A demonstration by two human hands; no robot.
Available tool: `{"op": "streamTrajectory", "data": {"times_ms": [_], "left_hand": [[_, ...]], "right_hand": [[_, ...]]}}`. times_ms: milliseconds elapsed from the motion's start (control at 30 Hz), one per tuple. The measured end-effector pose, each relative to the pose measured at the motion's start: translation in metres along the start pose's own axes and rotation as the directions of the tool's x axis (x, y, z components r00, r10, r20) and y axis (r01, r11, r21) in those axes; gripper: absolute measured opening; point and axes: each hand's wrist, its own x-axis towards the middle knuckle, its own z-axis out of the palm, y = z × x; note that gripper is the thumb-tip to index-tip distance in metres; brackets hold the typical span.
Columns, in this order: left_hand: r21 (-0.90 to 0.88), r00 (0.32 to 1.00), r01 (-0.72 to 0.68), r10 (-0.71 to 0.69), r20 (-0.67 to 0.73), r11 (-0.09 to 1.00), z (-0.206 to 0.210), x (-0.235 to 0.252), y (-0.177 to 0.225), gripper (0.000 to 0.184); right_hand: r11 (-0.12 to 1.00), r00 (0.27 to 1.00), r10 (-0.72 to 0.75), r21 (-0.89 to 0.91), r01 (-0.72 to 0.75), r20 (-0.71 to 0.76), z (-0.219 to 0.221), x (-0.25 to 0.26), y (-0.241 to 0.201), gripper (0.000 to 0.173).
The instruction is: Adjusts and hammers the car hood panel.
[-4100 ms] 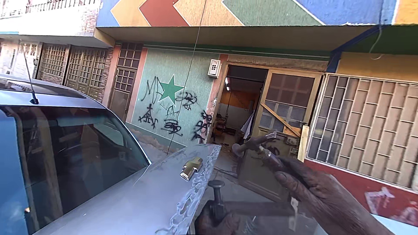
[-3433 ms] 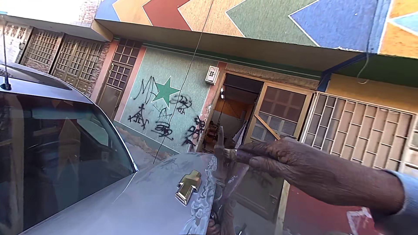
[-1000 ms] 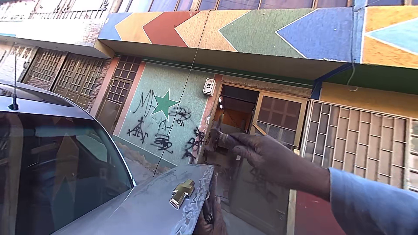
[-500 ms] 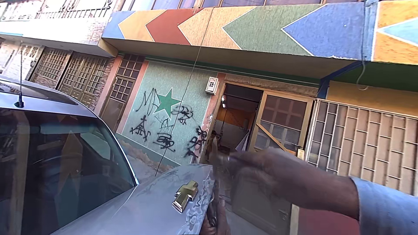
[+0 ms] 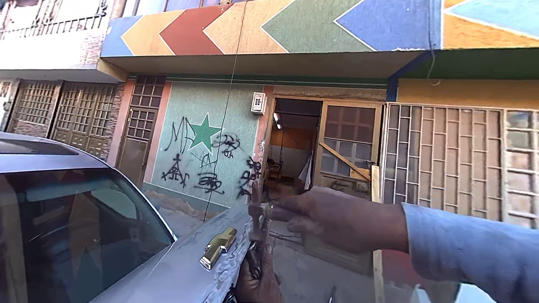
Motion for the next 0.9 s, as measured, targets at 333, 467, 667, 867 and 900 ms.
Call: {"op": "streamTrajectory", "data": {"times_ms": [333, 467, 667, 867, 900], "left_hand": [[0.099, 0.999, 0.009, -0.005, -0.041, 0.995, -0.016, -0.027, 0.003, 0.025], [0.189, 0.998, 0.035, -0.024, -0.06, 0.981, -0.021, -0.048, -0.004, 0.024], [0.47, 0.984, -0.174, 0.13, 0.126, 0.865, -0.057, -0.105, 0.005, 0.028], [0.758, 0.883, -0.468, 0.227, 0.41, 0.453, -0.099, -0.152, 0.081, 0.041], [0.771, 0.868, -0.494, 0.27, 0.416, 0.401, -0.097, -0.158, 0.102, 0.045]], "right_hand": [[0.984, 0.856, -0.153, 0.006, 0.179, -0.494, -0.011, -0.008, 0.057, 0.023], [0.929, 0.788, -0.352, -0.083, 0.361, -0.505, 0.024, -0.009, 0.092, 0.026], [0.845, 0.603, -0.478, -0.147, 0.514, -0.638, 0.078, 0.004, 0.149, 0.027], [0.662, 0.597, -0.735, -0.151, 0.734, -0.323, 0.138, 0.027, 0.187, 0.022], [0.644, 0.597, -0.76, -0.175, 0.745, -0.258, 0.148, 0.029, 0.185, 0.025]]}}
